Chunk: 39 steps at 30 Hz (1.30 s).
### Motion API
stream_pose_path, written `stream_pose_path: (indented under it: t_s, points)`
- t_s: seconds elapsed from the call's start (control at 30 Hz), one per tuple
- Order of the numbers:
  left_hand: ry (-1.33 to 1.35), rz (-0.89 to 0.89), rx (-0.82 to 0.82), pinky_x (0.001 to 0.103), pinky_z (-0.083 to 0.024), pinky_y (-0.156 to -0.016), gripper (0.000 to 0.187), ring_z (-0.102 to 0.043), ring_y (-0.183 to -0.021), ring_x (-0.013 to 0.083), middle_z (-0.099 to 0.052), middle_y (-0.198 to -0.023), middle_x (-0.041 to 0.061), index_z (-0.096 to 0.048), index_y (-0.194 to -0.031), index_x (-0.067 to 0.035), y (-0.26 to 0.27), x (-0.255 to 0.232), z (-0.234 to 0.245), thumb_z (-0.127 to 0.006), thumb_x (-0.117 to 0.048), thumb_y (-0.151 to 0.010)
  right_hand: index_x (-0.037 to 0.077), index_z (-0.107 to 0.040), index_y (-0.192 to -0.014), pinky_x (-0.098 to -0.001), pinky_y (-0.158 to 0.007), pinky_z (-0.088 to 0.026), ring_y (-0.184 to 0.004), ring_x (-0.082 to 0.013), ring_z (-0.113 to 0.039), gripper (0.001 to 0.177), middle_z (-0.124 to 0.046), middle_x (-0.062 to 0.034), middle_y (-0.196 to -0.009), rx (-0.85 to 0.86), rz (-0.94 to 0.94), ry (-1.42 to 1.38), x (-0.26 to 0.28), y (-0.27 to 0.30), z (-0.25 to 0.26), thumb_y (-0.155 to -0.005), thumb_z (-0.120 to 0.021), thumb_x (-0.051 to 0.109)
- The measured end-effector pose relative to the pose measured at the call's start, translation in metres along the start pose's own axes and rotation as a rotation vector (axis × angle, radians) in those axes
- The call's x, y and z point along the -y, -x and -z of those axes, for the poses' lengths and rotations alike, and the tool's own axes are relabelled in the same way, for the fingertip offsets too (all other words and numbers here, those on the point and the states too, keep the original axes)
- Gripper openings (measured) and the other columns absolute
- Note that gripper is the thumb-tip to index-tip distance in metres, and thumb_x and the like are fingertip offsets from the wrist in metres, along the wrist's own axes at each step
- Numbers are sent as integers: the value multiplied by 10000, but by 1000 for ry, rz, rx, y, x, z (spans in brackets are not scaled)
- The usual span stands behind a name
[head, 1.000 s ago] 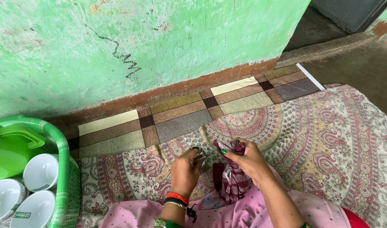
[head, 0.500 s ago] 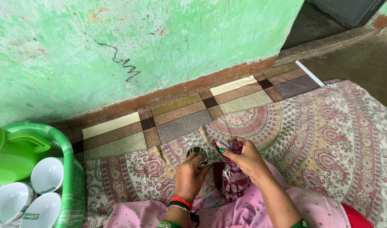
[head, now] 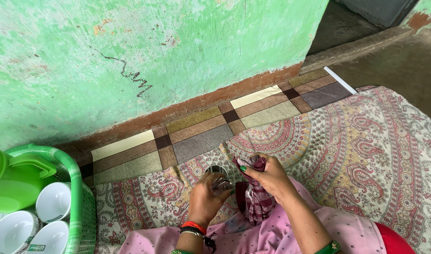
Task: The person wipes individual forks and spoons with a cloth and then places them into a metal container.
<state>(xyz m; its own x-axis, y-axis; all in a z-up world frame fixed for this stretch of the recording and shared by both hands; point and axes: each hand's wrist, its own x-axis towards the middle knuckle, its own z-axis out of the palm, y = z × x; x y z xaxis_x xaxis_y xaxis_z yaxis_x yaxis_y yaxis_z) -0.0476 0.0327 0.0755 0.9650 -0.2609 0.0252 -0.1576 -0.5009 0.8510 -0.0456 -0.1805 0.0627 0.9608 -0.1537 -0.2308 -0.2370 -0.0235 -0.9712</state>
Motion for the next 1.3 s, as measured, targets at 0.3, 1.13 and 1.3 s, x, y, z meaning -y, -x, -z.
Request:
stream_pose_path:
  t_s: [0.3, 1.13, 1.3]
  points:
    - [136, 11, -8, 322, -575, -927, 704, -688, -1104, 213, -656, -1202, 66, -665, -1250, -49, -7, 12, 12, -983, -164, -633, 4, -726, -995, -306, -665, -549, -711, -138, -673, 185, -755, -75, -834, -91, -11, 48, -9, -3, 9, -859, -777, 119]
    - [1561, 115, -302, 238, -364, -496, 213, -465, -590, 80, -619, -828, 17, -619, -1107, -66, 48, -108, 28, -576, -253, -1015, -16, -708, -1099, -309, -834, -498, -911, -125, -615, 258, -703, -27, -964, 270, 98, -269, 43, 125, -44, -905, -766, 144]
    - [1417, 90, -266, 273, -522, -584, 254, -679, -749, 114, -717, -889, 64, -631, -1148, -69, 69, -132, 42, -548, -240, -979, 42, -736, -1119, -276, -863, -500, -930, -89, -642, 274, -737, 11, -971, 178, 109, -294, 65, 132, -44, -861, -738, 133]
